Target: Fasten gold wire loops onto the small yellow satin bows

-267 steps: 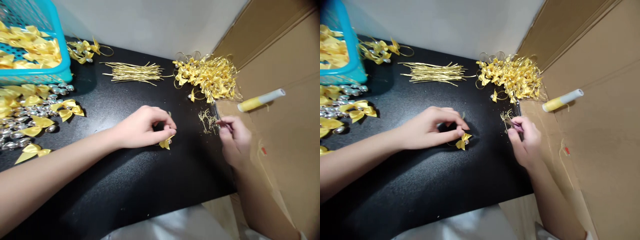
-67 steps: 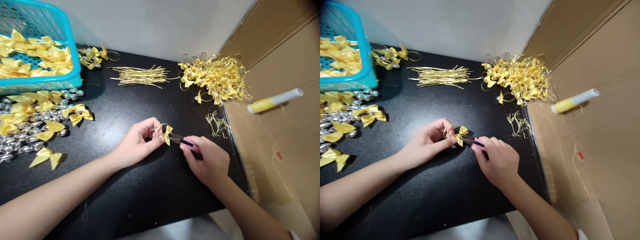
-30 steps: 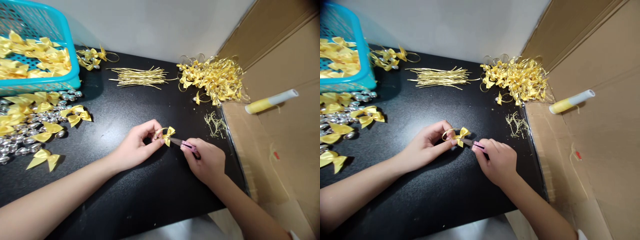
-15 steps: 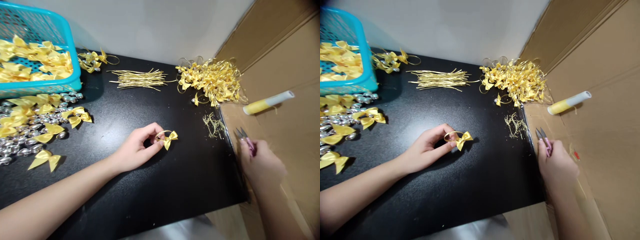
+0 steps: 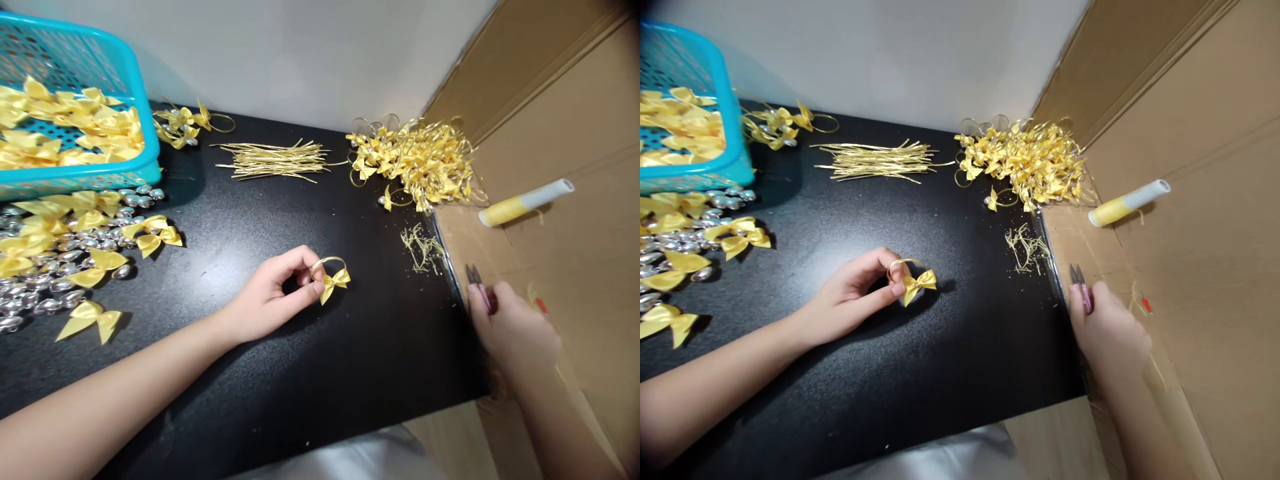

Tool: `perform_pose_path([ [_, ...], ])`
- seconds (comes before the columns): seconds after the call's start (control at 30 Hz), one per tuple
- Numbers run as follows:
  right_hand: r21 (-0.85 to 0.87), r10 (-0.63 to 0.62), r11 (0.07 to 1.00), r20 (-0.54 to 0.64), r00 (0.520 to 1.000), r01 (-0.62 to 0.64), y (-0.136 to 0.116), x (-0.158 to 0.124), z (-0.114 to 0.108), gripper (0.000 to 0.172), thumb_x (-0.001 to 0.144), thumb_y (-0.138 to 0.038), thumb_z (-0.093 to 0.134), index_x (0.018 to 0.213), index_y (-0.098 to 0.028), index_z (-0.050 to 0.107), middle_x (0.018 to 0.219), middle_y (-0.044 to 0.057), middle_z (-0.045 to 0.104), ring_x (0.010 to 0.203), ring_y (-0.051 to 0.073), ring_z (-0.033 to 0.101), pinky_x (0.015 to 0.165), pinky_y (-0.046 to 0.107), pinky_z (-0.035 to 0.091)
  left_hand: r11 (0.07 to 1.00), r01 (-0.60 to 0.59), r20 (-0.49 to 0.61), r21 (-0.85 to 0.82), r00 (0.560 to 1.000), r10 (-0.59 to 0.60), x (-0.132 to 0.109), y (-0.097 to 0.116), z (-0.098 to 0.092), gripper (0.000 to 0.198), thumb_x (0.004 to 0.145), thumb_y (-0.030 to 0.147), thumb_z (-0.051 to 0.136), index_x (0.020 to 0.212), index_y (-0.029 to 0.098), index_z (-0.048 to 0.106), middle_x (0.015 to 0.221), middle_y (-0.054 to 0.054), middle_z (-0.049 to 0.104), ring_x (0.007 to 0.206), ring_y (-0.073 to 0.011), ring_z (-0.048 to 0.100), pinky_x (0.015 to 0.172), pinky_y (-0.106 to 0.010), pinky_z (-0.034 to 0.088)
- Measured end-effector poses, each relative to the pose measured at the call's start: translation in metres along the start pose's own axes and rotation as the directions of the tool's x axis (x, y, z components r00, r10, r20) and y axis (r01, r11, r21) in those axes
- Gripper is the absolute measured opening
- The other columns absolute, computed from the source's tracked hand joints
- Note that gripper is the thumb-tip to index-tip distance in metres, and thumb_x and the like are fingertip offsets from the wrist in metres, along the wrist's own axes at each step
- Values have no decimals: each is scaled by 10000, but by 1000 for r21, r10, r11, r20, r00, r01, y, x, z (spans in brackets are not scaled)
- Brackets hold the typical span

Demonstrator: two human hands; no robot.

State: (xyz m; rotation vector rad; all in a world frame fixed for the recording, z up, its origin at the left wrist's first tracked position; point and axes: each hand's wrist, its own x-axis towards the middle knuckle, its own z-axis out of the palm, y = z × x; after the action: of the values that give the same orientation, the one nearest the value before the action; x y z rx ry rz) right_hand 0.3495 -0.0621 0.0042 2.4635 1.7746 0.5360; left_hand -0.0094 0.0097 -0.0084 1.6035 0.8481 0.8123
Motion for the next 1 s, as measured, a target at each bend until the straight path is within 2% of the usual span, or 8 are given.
perform_pose_path([
  [0.1, 31, -31, 999, 19, 999, 31, -2, 2, -10, 364, 849, -475, 565, 634, -203, 455, 544, -30, 447, 393, 56, 212, 419, 215, 131, 995, 29, 21, -99, 999, -27, 0, -2, 1, 150, 909, 293, 562, 824, 184, 504, 746, 7, 523, 676, -121, 494, 653, -256, 421],
  [0.2, 304, -110, 946, -23, 994, 112, -30, 2, -33, 301, 826, -492, 603, 760, -200, 566, 582, -24, 507, 437, 98, 402, 445, 237, 289, 996, 15, 62, -88, 998, -10, 0, -2, 3, 139, 913, 276, 565, 826, 182, 511, 749, 8, 532, 684, -116, 490, 665, -249, 420],
  [0.3, 725, -443, 596, -61, 894, 345, -83, 5, -57, 240, 840, -400, 640, 978, -204, 633, 701, -11, 597, 568, 117, 540, 557, 250, 443, 999, -7, 84, -47, 996, 11, 0, -1, 4, 119, 912, 252, 564, 827, 180, 523, 762, 7, 552, 703, -114, 497, 684, -246, 419],
  [0.4, 886, -615, 210, -209, 760, 414, -133, 14, -65, 201, 812, -249, 689, 997, -186, 644, 846, 20, 651, 696, 116, 577, 637, 242, 486, 999, -5, 86, -41, 996, 8, -1, -1, 3, 129, 914, 272, 565, 832, 179, 529, 762, 2, 572, 711, -121, 515, 691, -254, 426],
  [0.5, 944, -667, 59, -204, 717, 323, -159, 23, -54, 48, 815, -144, 664, 789, -172, 635, 755, -5, 627, 653, 92, 551, 613, 220, 463, 1000, 6, 52, -25, 999, -4, -2, -2, 1, 137, 911, 289, 571, 841, 179, 530, 768, -9, 589, 728, -132, 532, 705, -266, 434],
  [0.63, 965, -658, 3, -194, 728, 260, -164, 26, -38, 54, 800, -147, 680, 778, -168, 636, 740, -7, 627, 649, 92, 565, 614, 222, 482, 999, 17, -8, -33, 1000, -17, -3, -3, -1, 133, 910, 284, 564, 836, 182, 525, 762, -9, 583, 719, -131, 525, 700, -267, 437],
  [0.8, 925, -553, -7, -320, 769, 381, -166, 20, -38, 69, 795, -130, 643, 842, -171, 672, 848, 42, 695, 766, 128, 653, 718, 266, 546, 1000, 8, 7, -17, 1000, -8, -2, -3, -1, 134, 924, 282, 544, 838, 180, 533, 791, -22, 589, 740, -138, 538, 706, -275, 438],
  [1.0, 873, -495, 7, -421, 760, 487, -170, 11, -39, 81, 806, -126, 609, 788, -155, 682, 697, 31, 703, 630, 116, 645, 608, 234, 535, 997, -29, 0, 77, 1000, 29, -1, -2, 1, 84, 918, 235, 545, 849, 187, 545, 766, -12, 602, 723, -138, 540, 704, -283, 434],
])
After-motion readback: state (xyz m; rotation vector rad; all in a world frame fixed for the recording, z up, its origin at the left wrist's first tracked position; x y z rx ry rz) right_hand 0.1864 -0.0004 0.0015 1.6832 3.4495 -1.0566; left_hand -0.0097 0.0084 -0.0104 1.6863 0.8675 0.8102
